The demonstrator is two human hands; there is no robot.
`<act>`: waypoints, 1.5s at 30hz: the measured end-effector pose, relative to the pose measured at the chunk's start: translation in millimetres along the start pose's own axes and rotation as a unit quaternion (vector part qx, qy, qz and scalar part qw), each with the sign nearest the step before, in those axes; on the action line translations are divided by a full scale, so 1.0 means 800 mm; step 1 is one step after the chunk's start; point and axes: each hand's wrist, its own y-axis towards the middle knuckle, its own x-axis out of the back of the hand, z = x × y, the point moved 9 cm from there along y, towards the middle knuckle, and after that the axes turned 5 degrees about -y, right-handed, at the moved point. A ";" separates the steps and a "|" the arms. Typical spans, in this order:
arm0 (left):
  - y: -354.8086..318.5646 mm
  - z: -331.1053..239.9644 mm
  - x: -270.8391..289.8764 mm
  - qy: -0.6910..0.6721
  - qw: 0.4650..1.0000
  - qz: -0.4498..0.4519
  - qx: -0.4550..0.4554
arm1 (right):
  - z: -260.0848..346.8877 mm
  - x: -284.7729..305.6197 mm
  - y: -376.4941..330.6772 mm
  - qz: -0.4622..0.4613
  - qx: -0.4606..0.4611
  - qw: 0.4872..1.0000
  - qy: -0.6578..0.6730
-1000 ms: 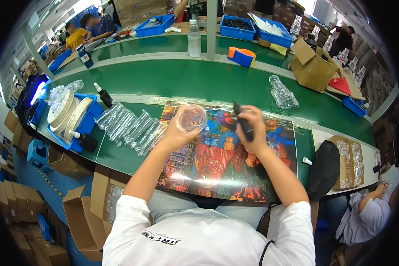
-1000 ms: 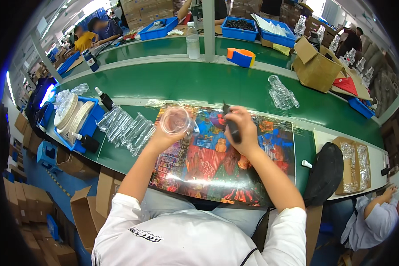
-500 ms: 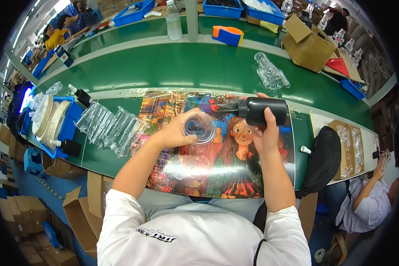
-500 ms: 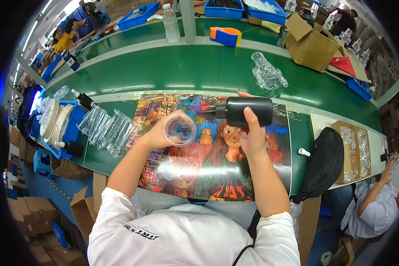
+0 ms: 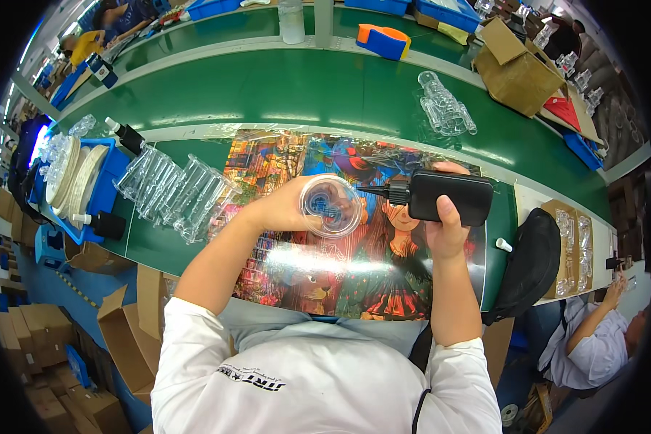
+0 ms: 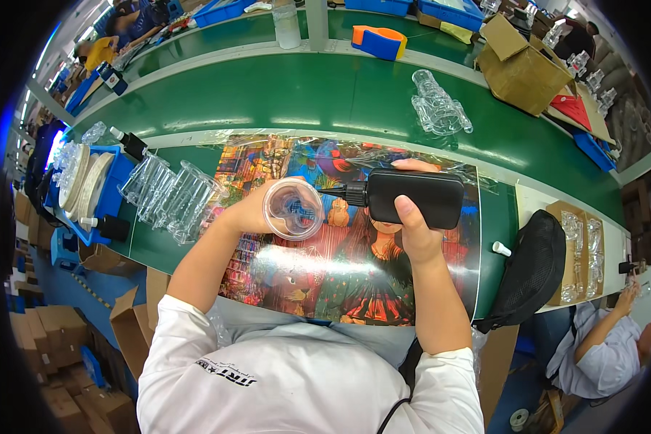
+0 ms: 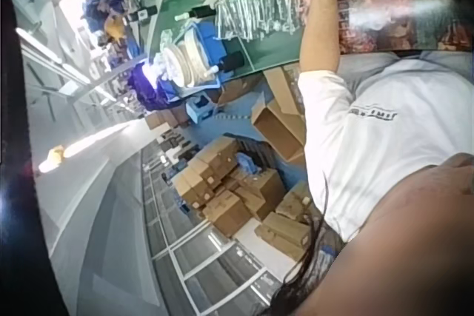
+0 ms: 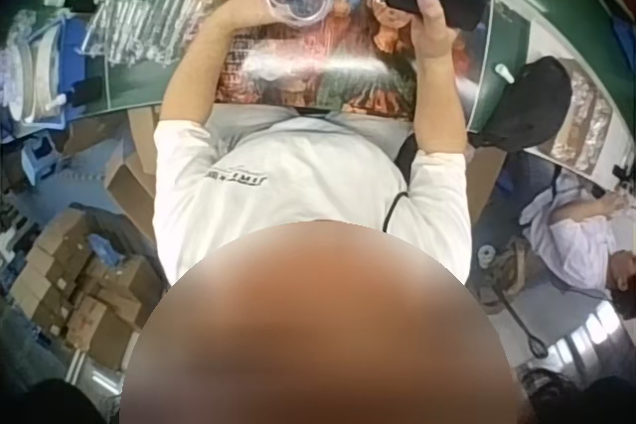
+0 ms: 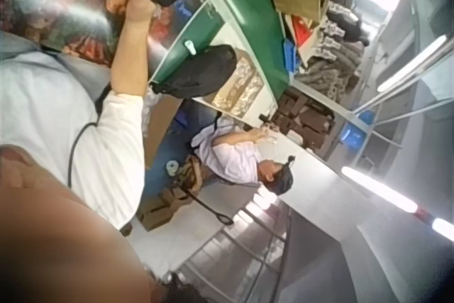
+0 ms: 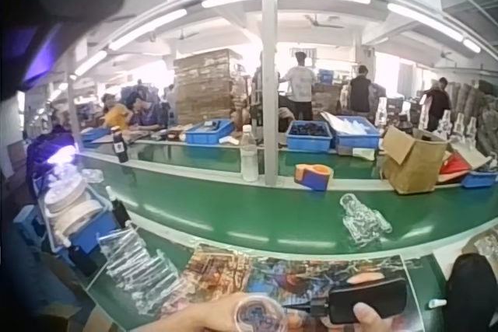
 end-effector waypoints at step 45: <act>0.000 -0.005 0.009 0.064 0.996 -0.050 0.049 | 0.003 -0.002 -0.004 0.026 -0.008 1.000 -0.008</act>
